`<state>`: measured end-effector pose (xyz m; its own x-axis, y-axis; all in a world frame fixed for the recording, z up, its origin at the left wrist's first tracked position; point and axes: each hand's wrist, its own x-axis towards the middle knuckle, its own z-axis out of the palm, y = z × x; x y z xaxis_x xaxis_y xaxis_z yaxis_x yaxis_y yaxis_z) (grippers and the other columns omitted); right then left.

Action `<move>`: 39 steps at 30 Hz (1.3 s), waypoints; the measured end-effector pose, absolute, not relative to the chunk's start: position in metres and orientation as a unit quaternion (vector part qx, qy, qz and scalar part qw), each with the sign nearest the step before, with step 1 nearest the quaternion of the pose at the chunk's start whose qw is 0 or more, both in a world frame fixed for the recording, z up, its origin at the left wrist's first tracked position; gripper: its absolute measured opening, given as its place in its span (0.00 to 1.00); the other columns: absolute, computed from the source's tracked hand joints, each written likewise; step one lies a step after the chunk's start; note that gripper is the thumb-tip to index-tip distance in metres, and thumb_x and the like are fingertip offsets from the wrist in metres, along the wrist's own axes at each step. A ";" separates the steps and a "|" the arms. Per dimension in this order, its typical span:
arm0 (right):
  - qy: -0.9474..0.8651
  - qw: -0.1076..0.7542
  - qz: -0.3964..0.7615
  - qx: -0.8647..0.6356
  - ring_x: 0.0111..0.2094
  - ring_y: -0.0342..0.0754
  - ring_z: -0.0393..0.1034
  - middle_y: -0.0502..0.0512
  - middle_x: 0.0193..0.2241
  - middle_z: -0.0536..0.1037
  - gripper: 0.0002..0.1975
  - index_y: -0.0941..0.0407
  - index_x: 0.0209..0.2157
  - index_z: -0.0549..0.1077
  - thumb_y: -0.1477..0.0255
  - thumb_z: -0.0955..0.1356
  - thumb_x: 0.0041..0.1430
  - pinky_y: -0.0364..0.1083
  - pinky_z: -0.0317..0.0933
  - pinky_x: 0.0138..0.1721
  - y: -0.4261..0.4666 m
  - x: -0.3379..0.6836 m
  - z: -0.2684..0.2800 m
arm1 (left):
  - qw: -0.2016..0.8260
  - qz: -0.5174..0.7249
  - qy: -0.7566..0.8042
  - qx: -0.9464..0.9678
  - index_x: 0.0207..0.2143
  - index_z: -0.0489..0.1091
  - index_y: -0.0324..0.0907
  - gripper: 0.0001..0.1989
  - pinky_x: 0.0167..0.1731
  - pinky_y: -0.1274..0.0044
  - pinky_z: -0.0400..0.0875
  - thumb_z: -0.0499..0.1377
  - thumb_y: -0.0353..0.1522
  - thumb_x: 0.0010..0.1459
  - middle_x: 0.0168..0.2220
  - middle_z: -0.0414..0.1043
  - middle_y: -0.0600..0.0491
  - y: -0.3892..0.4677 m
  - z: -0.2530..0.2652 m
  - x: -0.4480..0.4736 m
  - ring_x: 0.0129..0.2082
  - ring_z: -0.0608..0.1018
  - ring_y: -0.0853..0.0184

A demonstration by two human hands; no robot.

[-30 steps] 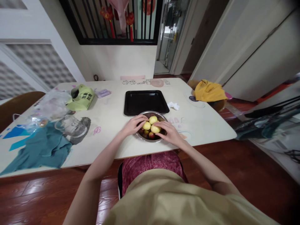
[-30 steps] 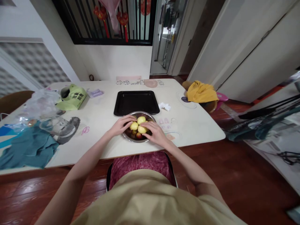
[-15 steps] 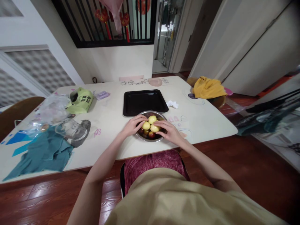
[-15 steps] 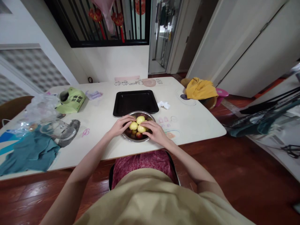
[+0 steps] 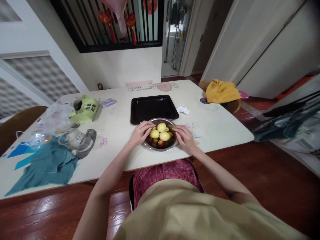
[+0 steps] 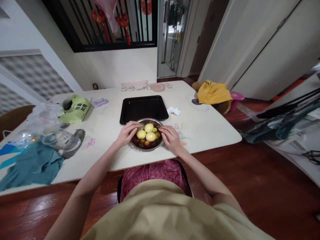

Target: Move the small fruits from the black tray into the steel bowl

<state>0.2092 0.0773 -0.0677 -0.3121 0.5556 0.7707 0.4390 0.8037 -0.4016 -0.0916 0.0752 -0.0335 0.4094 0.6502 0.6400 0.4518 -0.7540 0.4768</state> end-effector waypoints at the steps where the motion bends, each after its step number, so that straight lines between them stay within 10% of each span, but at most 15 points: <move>1: -0.808 0.500 0.061 -0.307 0.51 0.58 0.76 0.62 0.48 0.82 0.15 0.52 0.54 0.78 0.70 0.62 0.75 0.63 0.73 0.53 0.078 0.210 -0.071 | 0.104 0.442 0.331 0.827 0.54 0.77 0.43 0.18 0.56 0.61 0.73 0.49 0.38 0.77 0.52 0.79 0.42 0.075 -0.034 -0.092 0.53 0.79 0.57; 25: -0.874 0.427 0.027 -0.228 0.49 0.58 0.78 0.61 0.45 0.84 0.14 0.52 0.51 0.80 0.67 0.63 0.74 0.62 0.72 0.52 0.078 0.228 -0.082 | 0.050 0.418 0.555 0.717 0.49 0.77 0.41 0.26 0.70 0.50 0.58 0.46 0.48 0.76 0.54 0.78 0.41 0.123 -0.082 -0.133 0.67 0.70 0.51; 31: -0.913 0.365 0.042 -0.177 0.45 0.56 0.78 0.59 0.41 0.83 0.13 0.52 0.47 0.80 0.58 0.72 0.69 0.61 0.71 0.56 0.074 0.230 -0.075 | 0.054 0.360 0.554 0.748 0.45 0.79 0.43 0.21 0.71 0.49 0.54 0.49 0.44 0.76 0.47 0.82 0.45 0.125 -0.085 -0.135 0.51 0.79 0.57; 39: -0.925 0.340 -0.002 -0.168 0.35 0.50 0.71 0.53 0.30 0.77 0.18 0.51 0.36 0.78 0.82 0.61 0.70 0.52 0.69 0.45 0.074 0.214 -0.080 | 0.065 0.370 0.540 0.753 0.44 0.79 0.43 0.21 0.72 0.50 0.54 0.49 0.43 0.76 0.44 0.82 0.47 0.120 -0.081 -0.127 0.47 0.80 0.58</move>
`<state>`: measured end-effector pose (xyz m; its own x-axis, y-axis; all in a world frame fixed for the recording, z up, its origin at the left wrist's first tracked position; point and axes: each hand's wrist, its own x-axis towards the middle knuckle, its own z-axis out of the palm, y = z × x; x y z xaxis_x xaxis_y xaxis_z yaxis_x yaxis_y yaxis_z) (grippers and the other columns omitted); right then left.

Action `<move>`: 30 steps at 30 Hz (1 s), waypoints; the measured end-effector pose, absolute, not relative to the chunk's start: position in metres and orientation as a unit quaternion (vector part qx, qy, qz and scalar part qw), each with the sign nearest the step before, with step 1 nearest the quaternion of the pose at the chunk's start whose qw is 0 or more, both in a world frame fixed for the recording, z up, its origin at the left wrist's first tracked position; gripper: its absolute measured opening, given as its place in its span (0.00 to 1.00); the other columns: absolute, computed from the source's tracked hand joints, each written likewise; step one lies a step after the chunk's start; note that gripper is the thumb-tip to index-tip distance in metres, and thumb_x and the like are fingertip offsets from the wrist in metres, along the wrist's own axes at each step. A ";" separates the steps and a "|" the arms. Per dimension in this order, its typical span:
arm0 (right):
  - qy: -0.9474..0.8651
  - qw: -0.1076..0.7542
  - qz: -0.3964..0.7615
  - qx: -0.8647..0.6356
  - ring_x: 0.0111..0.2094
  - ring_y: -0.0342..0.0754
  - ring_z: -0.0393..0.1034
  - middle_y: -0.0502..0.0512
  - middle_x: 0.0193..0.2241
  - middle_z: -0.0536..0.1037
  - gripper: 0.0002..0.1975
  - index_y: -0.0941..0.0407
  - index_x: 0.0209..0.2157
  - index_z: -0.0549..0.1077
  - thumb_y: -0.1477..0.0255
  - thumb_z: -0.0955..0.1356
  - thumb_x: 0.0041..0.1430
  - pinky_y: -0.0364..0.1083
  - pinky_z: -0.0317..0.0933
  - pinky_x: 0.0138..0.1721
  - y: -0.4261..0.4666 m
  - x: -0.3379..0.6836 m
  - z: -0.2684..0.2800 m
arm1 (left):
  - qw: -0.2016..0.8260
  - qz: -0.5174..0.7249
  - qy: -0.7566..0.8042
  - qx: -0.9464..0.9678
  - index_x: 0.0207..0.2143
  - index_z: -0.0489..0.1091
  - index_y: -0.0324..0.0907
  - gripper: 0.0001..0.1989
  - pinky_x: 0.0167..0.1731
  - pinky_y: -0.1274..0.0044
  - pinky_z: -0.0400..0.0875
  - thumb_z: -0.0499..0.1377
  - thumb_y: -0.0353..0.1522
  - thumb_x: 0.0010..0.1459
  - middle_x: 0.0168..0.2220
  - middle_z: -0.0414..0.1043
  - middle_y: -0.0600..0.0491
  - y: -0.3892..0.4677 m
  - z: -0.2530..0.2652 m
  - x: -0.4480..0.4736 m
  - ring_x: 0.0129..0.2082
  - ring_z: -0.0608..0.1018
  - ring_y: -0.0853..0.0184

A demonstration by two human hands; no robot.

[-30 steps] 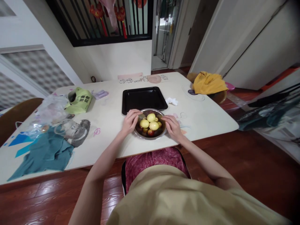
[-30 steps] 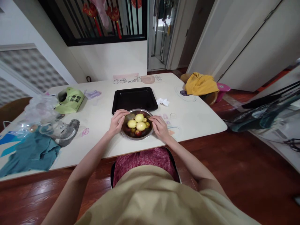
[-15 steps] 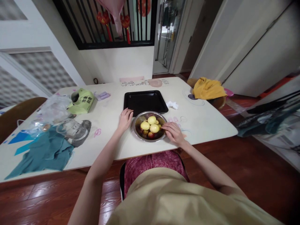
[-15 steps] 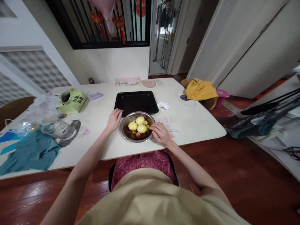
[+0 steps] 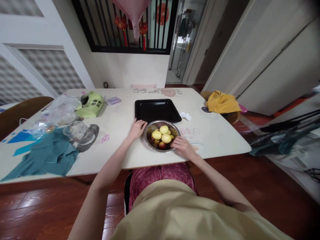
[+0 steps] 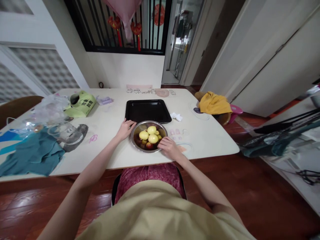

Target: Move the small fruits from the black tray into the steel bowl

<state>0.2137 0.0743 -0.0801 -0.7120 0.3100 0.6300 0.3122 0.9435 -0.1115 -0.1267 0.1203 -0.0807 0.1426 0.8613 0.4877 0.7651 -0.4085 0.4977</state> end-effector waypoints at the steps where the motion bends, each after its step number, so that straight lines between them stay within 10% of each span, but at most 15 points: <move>1: -0.925 0.342 -0.011 -0.168 0.34 0.50 0.70 0.52 0.29 0.76 0.18 0.51 0.35 0.78 0.82 0.60 0.70 0.51 0.68 0.44 0.074 0.213 -0.079 | 0.066 0.370 0.540 0.753 0.43 0.79 0.43 0.22 0.72 0.50 0.54 0.49 0.43 0.76 0.44 0.82 0.47 0.120 -0.080 -0.125 0.47 0.81 0.58; 11: -0.917 0.346 -0.056 -0.191 0.34 0.51 0.68 0.53 0.28 0.75 0.19 0.51 0.32 0.76 0.82 0.59 0.70 0.51 0.64 0.41 0.105 0.214 -0.037 | 0.110 0.505 0.535 0.668 0.52 0.77 0.42 0.28 0.60 0.64 0.75 0.42 0.47 0.78 0.51 0.80 0.45 0.111 -0.058 -0.124 0.52 0.81 0.59; 30: -0.972 0.081 -0.098 -0.200 0.41 0.54 0.74 0.56 0.36 0.84 0.07 0.54 0.37 0.80 0.77 0.69 0.62 0.50 0.58 0.44 0.250 0.171 0.029 | 0.133 0.415 0.502 0.747 0.70 0.62 0.46 0.27 0.75 0.60 0.58 0.44 0.45 0.77 0.72 0.62 0.44 0.109 -0.065 -0.116 0.73 0.64 0.57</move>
<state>0.1710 0.2501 0.0291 -0.9074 0.3720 0.1957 0.4037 0.9010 0.1588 -0.1159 0.1091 -0.0652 0.1523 0.8600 0.4871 0.6397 -0.4615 0.6147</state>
